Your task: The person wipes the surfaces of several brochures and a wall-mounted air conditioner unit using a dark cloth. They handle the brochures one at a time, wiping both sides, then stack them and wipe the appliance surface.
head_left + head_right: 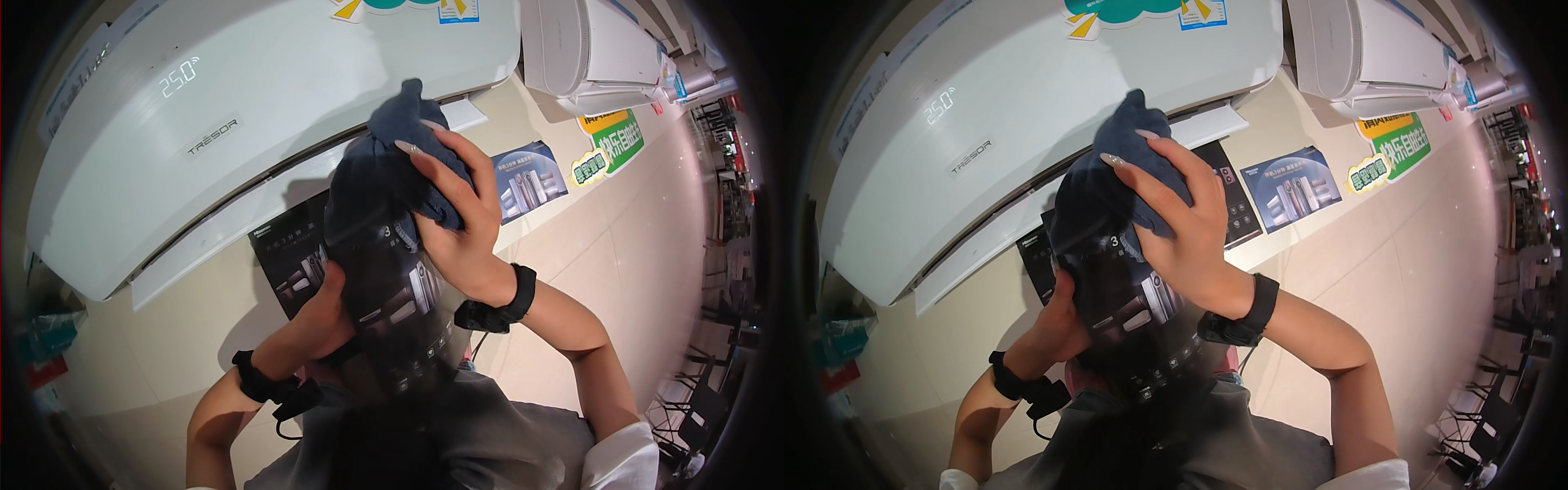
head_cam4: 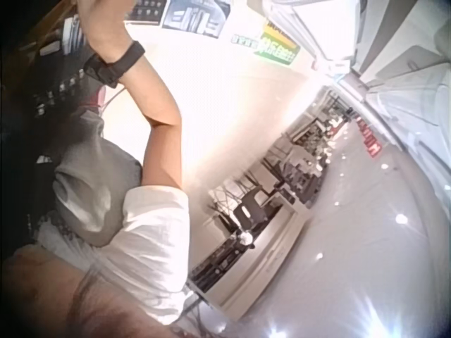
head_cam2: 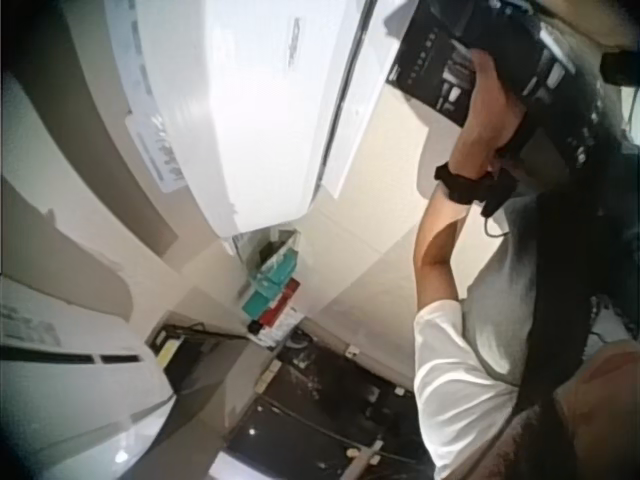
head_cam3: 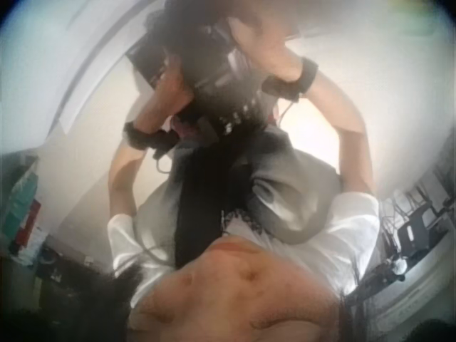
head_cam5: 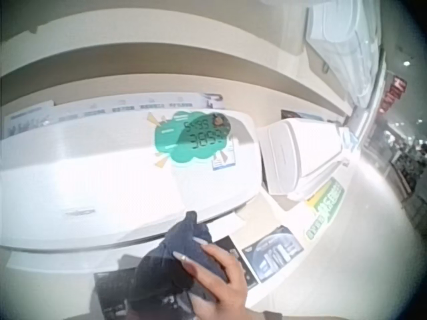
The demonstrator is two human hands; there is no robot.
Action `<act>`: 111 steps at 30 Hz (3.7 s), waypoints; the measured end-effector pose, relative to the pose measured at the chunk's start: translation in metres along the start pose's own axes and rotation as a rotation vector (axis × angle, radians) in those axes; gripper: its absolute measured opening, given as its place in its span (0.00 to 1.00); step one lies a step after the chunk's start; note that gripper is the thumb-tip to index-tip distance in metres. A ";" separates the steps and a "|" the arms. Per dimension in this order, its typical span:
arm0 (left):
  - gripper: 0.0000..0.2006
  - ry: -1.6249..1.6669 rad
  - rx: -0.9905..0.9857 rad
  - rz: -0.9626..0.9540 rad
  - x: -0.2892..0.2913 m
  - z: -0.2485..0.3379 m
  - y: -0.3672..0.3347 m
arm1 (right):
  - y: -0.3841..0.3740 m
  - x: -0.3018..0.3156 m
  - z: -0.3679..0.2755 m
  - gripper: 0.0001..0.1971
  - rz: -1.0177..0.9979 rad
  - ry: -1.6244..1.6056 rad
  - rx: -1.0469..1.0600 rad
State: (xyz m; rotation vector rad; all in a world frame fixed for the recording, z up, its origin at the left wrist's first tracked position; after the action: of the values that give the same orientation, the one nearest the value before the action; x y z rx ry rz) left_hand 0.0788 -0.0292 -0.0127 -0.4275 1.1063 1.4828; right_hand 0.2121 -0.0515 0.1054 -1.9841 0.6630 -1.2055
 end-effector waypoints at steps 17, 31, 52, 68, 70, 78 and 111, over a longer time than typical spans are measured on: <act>0.26 0.430 0.040 0.459 0.165 -0.083 -0.016 | 0.184 -0.072 -0.096 0.25 -0.736 -0.390 0.511; 0.16 0.208 0.078 0.686 0.178 -0.082 0.003 | 0.130 -0.054 0.084 0.31 -0.411 -0.027 -0.278; 0.23 -0.922 -0.390 1.918 0.254 -0.019 0.252 | 0.164 -0.042 0.133 0.25 -0.233 -0.118 -0.451; 0.15 -0.482 0.041 1.175 0.205 -0.064 0.112 | 0.165 -0.043 0.134 0.25 -0.251 -0.117 -0.455; 0.15 -0.470 0.098 1.138 0.207 -0.068 0.106 | 0.166 -0.042 0.133 0.25 -0.247 -0.117 -0.454; 0.29 -0.550 -0.112 1.311 0.201 -0.048 0.095 | 0.168 -0.043 0.135 0.25 -0.261 -0.098 -0.463; 0.26 0.372 0.057 0.462 0.193 -0.088 0.036 | 0.121 -0.174 -0.061 0.41 -0.770 -0.345 0.191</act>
State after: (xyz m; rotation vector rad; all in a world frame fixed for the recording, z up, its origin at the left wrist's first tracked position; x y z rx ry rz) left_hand -0.0316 0.0131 -0.1921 -0.4373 1.6185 1.8117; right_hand 0.0746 -0.0182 -0.0642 -2.2669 -0.4228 -1.2213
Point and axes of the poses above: each hand's wrist, its own y-axis away from the middle knuckle, its own x-axis out of the back of the hand, z = x × y, the point moved 9 cm from there along -y, towards the middle knuckle, and after that the axes turned 15 degrees about x, right-handed, at the moved point
